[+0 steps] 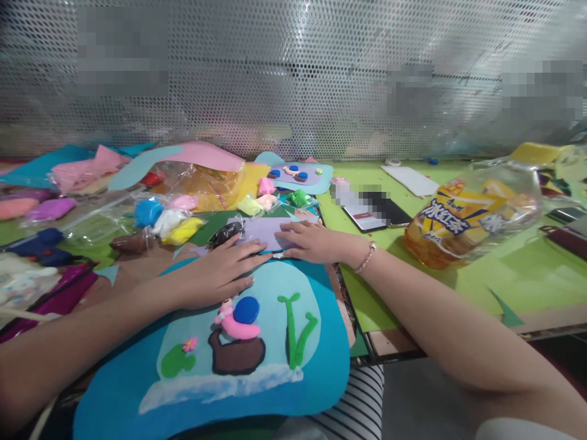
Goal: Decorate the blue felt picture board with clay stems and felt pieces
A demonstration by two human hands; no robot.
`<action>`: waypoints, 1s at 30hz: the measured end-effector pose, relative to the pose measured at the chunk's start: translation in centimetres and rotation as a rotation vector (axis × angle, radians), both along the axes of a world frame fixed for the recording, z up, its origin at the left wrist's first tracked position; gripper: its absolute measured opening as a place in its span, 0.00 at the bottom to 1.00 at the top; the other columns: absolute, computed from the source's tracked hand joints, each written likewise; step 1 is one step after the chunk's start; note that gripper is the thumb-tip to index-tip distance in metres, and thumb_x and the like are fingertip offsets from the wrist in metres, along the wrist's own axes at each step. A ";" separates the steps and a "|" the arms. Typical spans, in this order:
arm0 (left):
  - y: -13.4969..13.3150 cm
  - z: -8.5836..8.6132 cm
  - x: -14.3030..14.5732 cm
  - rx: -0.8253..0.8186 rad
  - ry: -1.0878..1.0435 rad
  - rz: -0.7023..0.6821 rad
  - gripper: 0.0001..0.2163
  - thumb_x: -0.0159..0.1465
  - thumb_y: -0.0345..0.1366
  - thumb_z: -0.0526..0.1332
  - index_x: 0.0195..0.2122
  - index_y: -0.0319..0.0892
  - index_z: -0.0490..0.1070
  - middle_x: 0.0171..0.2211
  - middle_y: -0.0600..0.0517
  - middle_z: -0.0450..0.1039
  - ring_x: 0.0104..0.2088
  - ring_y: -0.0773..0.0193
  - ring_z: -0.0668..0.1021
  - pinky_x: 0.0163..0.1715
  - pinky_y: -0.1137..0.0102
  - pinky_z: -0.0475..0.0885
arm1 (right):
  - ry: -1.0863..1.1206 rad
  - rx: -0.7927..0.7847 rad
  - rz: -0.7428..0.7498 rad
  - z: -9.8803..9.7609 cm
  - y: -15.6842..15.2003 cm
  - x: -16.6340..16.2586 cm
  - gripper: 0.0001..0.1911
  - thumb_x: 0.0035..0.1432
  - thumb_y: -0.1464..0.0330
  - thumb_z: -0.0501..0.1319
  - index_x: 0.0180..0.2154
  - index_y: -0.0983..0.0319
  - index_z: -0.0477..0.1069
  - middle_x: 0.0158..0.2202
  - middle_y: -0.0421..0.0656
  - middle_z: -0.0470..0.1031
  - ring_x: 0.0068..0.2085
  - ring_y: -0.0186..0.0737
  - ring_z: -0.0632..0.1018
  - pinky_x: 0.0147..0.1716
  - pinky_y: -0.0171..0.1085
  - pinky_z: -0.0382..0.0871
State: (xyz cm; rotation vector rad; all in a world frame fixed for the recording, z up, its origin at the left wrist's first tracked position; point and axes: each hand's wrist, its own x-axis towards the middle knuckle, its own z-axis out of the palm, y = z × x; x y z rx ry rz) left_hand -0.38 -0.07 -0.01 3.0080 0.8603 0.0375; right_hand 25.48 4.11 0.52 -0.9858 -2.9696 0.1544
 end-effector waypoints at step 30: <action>0.1 -0.6 -0.2 0.057 -0.044 -0.017 0.20 0.69 0.40 0.47 0.61 0.43 0.55 0.60 0.45 0.57 0.60 0.57 0.60 0.60 0.55 0.46 | 0.112 0.115 -0.029 -0.5 0.3 -1.0 0.21 0.65 0.62 0.47 0.54 0.63 0.66 0.56 0.51 0.67 0.55 0.48 0.69 0.54 0.48 0.62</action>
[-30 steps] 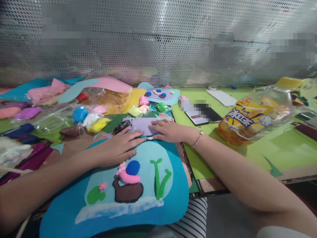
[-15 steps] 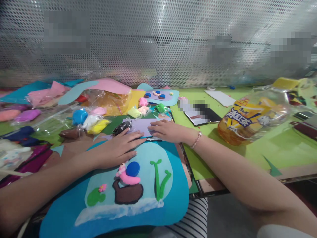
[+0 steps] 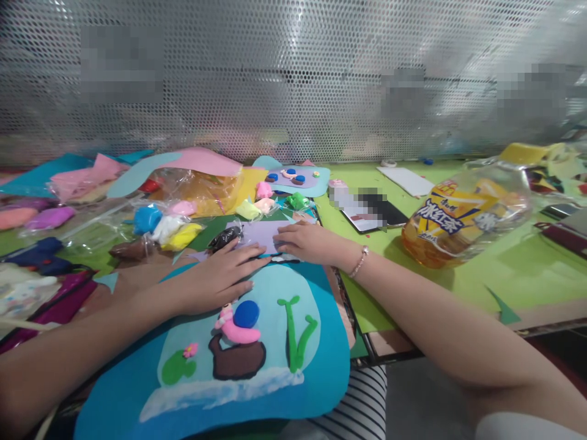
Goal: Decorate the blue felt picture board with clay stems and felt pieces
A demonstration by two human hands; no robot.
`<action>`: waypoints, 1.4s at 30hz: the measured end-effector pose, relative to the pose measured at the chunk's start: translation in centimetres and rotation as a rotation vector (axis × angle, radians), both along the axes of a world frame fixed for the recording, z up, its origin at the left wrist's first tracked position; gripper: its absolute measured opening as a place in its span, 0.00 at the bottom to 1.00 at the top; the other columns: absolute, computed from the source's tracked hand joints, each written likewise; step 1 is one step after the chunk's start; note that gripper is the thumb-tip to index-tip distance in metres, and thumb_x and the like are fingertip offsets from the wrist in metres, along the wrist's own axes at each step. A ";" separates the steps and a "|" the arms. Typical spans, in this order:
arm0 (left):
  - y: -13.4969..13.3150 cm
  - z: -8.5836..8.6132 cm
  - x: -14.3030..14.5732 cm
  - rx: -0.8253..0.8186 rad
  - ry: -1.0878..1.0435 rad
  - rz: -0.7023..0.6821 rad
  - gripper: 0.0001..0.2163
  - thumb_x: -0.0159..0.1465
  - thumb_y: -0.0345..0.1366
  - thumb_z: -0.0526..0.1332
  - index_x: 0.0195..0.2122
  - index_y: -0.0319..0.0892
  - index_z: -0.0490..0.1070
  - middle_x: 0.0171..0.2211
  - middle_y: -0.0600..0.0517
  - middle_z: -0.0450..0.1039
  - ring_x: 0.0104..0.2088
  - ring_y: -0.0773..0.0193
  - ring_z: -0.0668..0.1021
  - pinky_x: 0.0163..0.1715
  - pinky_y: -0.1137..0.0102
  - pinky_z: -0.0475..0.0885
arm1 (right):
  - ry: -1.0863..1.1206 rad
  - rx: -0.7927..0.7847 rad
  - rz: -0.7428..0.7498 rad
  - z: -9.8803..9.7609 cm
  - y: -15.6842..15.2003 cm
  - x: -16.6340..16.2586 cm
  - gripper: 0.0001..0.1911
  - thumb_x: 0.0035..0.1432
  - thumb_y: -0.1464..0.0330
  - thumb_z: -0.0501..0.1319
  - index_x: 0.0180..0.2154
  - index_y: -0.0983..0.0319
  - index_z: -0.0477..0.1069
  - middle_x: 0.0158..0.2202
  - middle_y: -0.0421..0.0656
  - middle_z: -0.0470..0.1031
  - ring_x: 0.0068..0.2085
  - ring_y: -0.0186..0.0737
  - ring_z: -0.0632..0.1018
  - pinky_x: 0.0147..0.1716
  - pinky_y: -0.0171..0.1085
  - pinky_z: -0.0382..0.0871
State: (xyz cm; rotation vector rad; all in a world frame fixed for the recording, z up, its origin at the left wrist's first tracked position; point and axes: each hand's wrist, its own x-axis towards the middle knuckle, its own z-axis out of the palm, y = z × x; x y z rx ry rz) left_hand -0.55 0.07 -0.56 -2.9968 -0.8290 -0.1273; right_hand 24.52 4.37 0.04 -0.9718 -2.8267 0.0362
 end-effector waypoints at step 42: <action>0.9 0.2 0.4 0.222 -0.535 0.263 0.12 0.66 0.29 0.47 0.49 0.41 0.62 0.43 0.47 0.71 0.45 0.58 0.73 0.46 0.61 0.68 | 0.484 0.180 0.144 0.7 -2.3 -2.4 0.14 0.62 0.74 0.48 0.48 0.62 0.65 0.44 0.49 0.70 0.46 0.43 0.71 0.46 0.44 0.69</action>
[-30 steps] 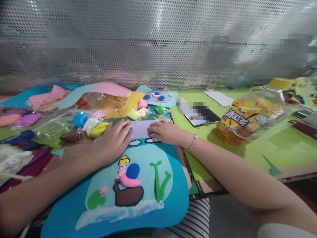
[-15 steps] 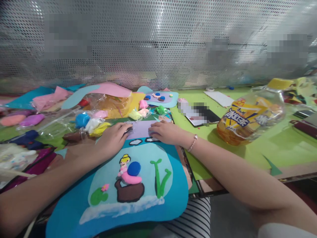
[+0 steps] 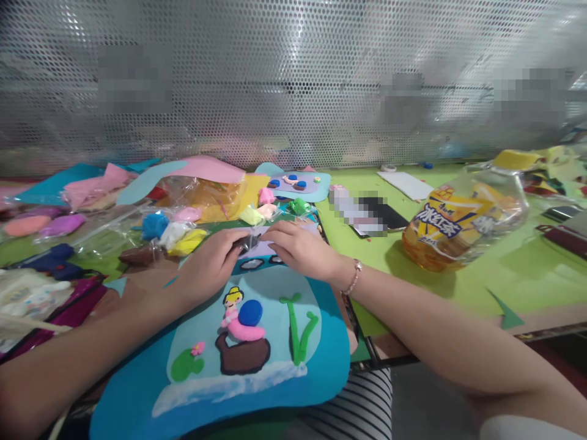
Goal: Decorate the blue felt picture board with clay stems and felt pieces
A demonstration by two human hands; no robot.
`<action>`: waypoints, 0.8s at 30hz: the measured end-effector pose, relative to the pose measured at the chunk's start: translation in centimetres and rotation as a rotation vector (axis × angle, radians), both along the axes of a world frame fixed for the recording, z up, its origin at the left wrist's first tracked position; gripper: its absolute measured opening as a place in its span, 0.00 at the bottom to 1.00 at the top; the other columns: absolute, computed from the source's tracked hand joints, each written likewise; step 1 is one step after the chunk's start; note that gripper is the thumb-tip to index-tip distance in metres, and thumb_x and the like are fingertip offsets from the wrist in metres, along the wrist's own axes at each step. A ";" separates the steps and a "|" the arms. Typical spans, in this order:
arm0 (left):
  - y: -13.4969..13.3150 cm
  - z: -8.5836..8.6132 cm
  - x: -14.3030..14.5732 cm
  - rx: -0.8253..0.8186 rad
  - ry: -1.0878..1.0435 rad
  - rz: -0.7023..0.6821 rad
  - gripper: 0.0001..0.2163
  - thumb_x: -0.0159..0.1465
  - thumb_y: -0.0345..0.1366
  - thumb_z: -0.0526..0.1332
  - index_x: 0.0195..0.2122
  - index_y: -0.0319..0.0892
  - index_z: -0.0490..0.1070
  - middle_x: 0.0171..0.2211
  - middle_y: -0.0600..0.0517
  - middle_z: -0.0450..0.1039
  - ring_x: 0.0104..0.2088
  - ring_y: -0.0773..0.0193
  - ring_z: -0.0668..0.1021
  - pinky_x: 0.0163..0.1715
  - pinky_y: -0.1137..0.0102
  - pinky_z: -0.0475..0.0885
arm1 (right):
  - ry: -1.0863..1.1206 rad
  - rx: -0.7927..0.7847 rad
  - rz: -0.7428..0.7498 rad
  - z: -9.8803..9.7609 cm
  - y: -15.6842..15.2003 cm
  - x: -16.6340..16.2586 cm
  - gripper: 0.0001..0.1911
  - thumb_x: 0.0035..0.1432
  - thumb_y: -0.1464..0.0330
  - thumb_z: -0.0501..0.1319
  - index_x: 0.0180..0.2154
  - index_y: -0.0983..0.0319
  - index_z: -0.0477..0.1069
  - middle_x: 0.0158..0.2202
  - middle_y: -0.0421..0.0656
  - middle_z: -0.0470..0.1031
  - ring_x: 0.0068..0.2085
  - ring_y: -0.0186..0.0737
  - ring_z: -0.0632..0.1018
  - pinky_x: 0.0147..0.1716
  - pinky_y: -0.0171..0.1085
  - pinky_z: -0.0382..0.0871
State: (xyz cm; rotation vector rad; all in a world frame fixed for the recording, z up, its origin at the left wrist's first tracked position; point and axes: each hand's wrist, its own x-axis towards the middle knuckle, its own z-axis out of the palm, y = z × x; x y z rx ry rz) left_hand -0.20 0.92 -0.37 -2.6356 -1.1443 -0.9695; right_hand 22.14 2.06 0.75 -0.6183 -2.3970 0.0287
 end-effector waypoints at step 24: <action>-1.1 0.3 0.0 0.134 0.074 -0.256 0.14 0.67 0.28 0.47 0.54 0.42 0.58 0.44 0.46 0.67 0.45 0.59 0.71 0.45 0.62 0.69 | 0.220 -0.408 -0.044 0.2 -1.1 -1.4 0.07 0.58 0.73 0.56 0.38 0.62 0.70 0.36 0.44 0.72 0.37 0.36 0.74 0.36 0.35 0.72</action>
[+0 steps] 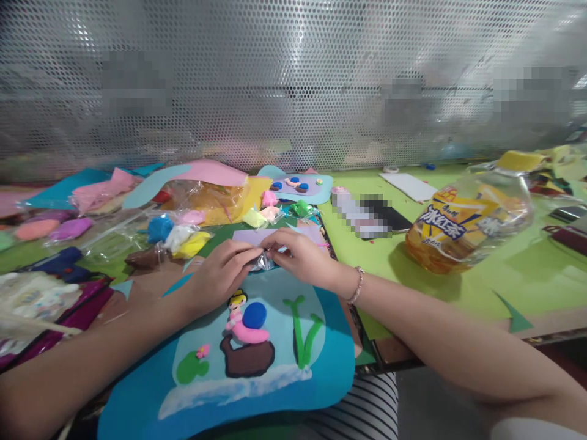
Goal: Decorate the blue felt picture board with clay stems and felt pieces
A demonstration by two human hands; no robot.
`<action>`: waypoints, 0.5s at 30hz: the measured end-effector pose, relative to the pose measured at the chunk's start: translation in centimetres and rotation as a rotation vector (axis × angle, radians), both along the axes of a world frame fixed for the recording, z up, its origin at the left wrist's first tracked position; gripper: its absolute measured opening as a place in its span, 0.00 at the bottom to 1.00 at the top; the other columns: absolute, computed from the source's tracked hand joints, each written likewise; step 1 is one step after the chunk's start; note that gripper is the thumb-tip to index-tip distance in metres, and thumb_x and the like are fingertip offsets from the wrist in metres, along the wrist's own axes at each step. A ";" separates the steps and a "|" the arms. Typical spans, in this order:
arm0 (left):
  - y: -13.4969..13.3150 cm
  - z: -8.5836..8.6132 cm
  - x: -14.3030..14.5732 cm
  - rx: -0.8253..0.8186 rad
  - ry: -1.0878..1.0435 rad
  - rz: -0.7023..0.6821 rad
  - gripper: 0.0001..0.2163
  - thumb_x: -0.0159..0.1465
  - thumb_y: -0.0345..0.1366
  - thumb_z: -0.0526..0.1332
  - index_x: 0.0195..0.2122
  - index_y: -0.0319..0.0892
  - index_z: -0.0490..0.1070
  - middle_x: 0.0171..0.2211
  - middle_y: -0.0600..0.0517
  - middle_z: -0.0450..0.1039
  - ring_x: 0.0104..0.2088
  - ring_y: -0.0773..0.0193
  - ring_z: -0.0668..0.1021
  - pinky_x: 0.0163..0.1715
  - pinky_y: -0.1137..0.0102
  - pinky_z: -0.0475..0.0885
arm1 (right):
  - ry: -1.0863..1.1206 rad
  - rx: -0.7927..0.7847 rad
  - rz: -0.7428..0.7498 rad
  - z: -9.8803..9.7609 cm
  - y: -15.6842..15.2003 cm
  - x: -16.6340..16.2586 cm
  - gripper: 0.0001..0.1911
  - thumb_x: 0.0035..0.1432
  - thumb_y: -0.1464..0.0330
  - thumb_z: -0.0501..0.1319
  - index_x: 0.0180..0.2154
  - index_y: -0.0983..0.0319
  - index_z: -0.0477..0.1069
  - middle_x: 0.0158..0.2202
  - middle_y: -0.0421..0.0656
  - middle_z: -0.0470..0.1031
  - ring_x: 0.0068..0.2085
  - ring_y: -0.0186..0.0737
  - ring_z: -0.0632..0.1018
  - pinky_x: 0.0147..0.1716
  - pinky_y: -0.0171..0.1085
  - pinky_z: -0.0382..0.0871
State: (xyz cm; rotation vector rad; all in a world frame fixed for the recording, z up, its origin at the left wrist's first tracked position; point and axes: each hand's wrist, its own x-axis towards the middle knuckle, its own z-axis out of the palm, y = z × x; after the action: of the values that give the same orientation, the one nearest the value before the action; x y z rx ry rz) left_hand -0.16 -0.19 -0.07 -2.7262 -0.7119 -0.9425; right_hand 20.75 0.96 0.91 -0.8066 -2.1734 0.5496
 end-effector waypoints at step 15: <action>-0.1 -0.1 0.0 0.004 0.063 0.000 0.13 0.68 0.30 0.47 0.52 0.41 0.63 0.42 0.45 0.68 0.42 0.59 0.71 0.43 0.63 0.69 | -0.026 -0.032 0.049 -0.3 -0.2 -0.2 0.06 0.54 0.75 0.55 0.35 0.62 0.67 0.36 0.44 0.69 0.36 0.34 0.73 0.35 0.34 0.72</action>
State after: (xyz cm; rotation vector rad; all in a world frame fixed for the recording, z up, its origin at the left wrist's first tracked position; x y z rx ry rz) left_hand -0.13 -0.28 -0.17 -2.7390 -0.6973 -0.8528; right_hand 20.58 0.71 0.58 -0.7839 -2.2180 0.6031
